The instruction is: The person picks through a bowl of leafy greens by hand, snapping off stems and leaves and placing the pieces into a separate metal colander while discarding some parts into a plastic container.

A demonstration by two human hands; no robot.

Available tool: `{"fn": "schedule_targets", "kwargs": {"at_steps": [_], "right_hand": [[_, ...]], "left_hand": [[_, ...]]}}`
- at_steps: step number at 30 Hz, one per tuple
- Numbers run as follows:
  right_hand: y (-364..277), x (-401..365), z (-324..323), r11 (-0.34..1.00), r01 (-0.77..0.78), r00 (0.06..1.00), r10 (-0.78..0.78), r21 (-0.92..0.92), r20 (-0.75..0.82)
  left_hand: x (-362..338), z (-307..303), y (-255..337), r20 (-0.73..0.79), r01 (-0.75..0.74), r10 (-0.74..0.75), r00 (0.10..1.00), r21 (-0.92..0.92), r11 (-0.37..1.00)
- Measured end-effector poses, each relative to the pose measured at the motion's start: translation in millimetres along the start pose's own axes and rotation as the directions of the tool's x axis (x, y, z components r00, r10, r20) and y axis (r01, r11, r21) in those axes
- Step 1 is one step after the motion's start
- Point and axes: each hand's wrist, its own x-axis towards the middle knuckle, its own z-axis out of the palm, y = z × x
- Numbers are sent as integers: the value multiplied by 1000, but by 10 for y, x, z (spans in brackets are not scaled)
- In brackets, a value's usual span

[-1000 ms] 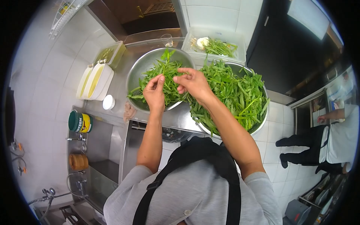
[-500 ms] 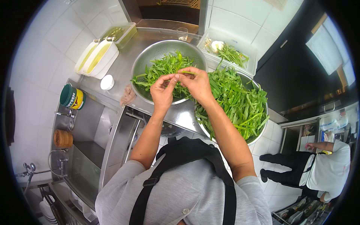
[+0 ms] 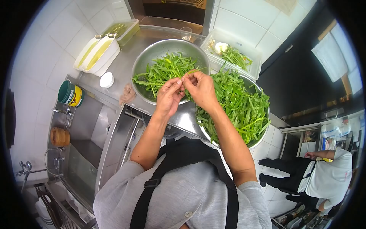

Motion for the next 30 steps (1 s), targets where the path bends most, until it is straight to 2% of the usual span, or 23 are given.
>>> {"fn": "schedule_targets", "kwargs": {"at_steps": [2,8,11,14,17,20,23,26,29,30], "right_hand": [[22,-19,-25,997,12,1000,-11,-81,13],[-114,-102,-86,950,142,990,-132,-278,56],[-136,-134,-108,945,125,990,-97,-304,107],[-28,-194,-108,975,57,998,-60,-214,-9],[-37,-166,-133,989,55,997,-63,-137,-49],[3,-162,-224,967,61,996,-41,-249,84],[149,-151,-218,992,43,997,-36,-117,64],[151,-167,-251,994,-67,993,75,-86,88],[97,-273,-259,978,-83,996,87,191,-14],[24,-326,-290,981,1,996,15,192,-84]], "left_hand": [[-32,39,-23,-3,0,0,1000,-43,999],[-100,90,-52,-22,-33,36,999,118,992],[-56,-6,-146,-46,-108,111,993,58,992],[-33,-24,-66,-39,-136,150,988,241,961],[-116,31,-2,65,-112,92,994,488,865],[-137,5,-67,105,-150,112,988,523,839],[-165,51,-43,127,-185,138,982,558,809],[-154,-12,-99,74,-166,149,986,506,846],[-79,-174,-20,-175,-149,210,962,309,939],[-42,-306,58,-232,-157,241,942,329,931]]}}
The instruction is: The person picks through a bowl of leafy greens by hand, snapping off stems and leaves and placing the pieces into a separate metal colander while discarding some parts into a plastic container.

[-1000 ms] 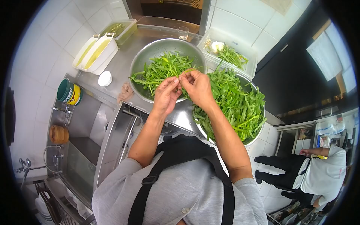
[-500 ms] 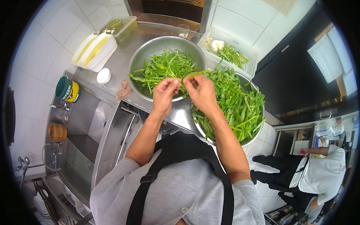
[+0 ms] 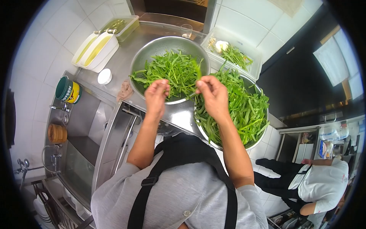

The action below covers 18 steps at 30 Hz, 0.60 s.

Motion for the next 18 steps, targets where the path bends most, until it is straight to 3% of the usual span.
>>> {"fn": "schedule_targets", "kwargs": {"at_steps": [3,6,10,12,14,16,18], "right_hand": [[-509,-51,-136,965,263,949,-262,-19,-174],[-1046,56,-271,874,485,829,-471,-32,-300],[-1167,224,-246,903,424,869,-427,-70,-249],[-1021,242,-231,937,349,913,-333,27,-235],[-1069,136,-185,894,445,851,-441,-52,-287],[-1254,99,-208,742,654,662,-656,-149,-364],[-1421,205,-366,647,701,515,-750,-299,-415]], "left_hand": [[266,-472,249,-98,-96,118,988,204,974],[406,-598,484,-12,-113,129,992,397,911],[460,-350,512,160,-184,117,980,508,842],[355,-174,534,208,-201,97,973,571,796],[382,-105,420,260,-249,116,959,567,786],[389,-103,359,305,-288,117,945,610,739],[424,-109,357,324,-276,81,943,620,734]]}}
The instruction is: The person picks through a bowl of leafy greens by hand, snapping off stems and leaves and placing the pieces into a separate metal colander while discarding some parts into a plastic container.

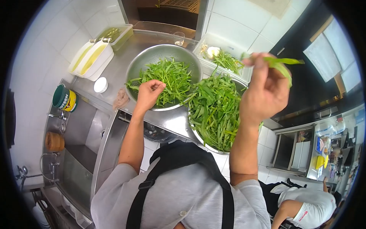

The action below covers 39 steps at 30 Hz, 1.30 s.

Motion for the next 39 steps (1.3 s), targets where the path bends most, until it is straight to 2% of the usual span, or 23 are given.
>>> {"fn": "schedule_targets", "kwargs": {"at_steps": [2,3,4,6,7,8,9,10,12,13,16,19,22,26,27,30,31,34,35,38,39], "right_hand": [[484,164,-47,943,55,996,-28,-327,87],[953,200,-242,804,78,952,117,-590,285],[1351,131,-413,599,169,860,299,-783,414],[1412,-156,-543,661,1,878,358,-751,317],[1290,-172,-509,703,-78,859,407,-707,310],[1095,-308,-476,722,-186,823,485,-667,295],[936,-423,-471,728,-300,782,558,-617,277],[839,-473,-497,716,-315,743,594,-623,308],[649,-555,-592,687,-340,659,661,-643,358],[559,-603,-589,696,-383,670,662,-607,335],[426,-696,-597,741,-394,683,632,-544,366],[317,-778,-584,747,-416,674,636,-519,375],[251,-807,-696,777,-370,710,590,-509,385],[164,-834,-971,769,-382,744,585,-513,323],[125,-823,-1028,765,-377,750,583,-522,312],[27,-824,-1154,764,-401,759,586,-506,283],[-19,-830,-1176,747,-408,750,602,-526,274],[-99,-885,-1252,728,-402,735,618,-556,279],[-113,-919,-1286,726,-399,731,621,-561,284],[-141,-1030,-1410,682,-441,691,673,-584,264],[-142,-1058,-1429,673,-455,684,684,-583,256]], "left_hand": [[-13,6,82,55,44,-46,997,32,998],[-6,39,59,33,9,-10,999,36,999],[-55,18,-5,50,14,-20,999,110,994],[57,-27,-75,32,-18,11,999,227,974],[39,-67,27,-53,76,-62,997,351,933],[48,-150,65,-91,133,-99,991,568,812],[75,-221,-39,-122,177,-129,984,639,748],[141,-263,-119,-157,209,-139,978,703,679],[173,-204,-231,-157,243,-189,969,717,653],[191,-132,-263,-157,259,-213,964,720,643],[369,254,-251,-113,243,-249,962,771,588],[499,473,-18,54,112,-330,942,879,464],[599,487,-237,156,-2,-382,911,927,375],[840,209,-456,86,0,-148,985,864,504],[811,163,-374,121,-49,-111,986,861,506],[707,165,-406,324,-185,-229,918,860,475],[695,190,-501,335,-164,-314,888,871,464],[620,156,-436,349,-163,-339,874,867,471],[650,92,-362,351,-109,-410,842,854,508],[559,24,155,231,-71,-390,891,921,382],[515,31,269,220,-63,-345,913,909,412]]}}
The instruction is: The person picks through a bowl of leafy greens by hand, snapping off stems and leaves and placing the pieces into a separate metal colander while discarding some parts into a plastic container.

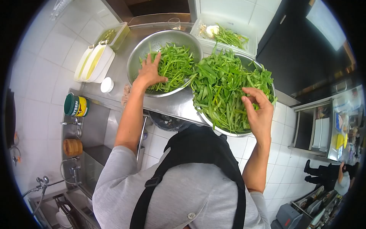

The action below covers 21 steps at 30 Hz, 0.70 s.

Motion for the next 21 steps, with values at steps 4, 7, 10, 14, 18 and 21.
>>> {"fn": "schedule_targets", "kwargs": {"at_steps": [4,7,10,14,18,21], "right_hand": [[23,16,130,999,27,999,-29,39,46],[-140,50,278,997,64,990,-68,38,126],[-159,0,284,998,55,980,-58,22,191],[-23,-155,153,999,-22,992,18,33,121],[68,-310,14,998,-69,996,68,13,50],[69,-367,-36,991,-130,990,128,20,52]], "left_hand": [[68,166,312,-134,-260,273,953,105,960],[300,547,404,33,-346,347,937,209,915],[375,804,318,177,-353,317,932,238,905],[5,257,355,0,-361,361,932,13,932],[-194,84,107,-198,-275,274,941,24,961],[-151,142,-157,-312,-244,192,930,-135,960]]}}
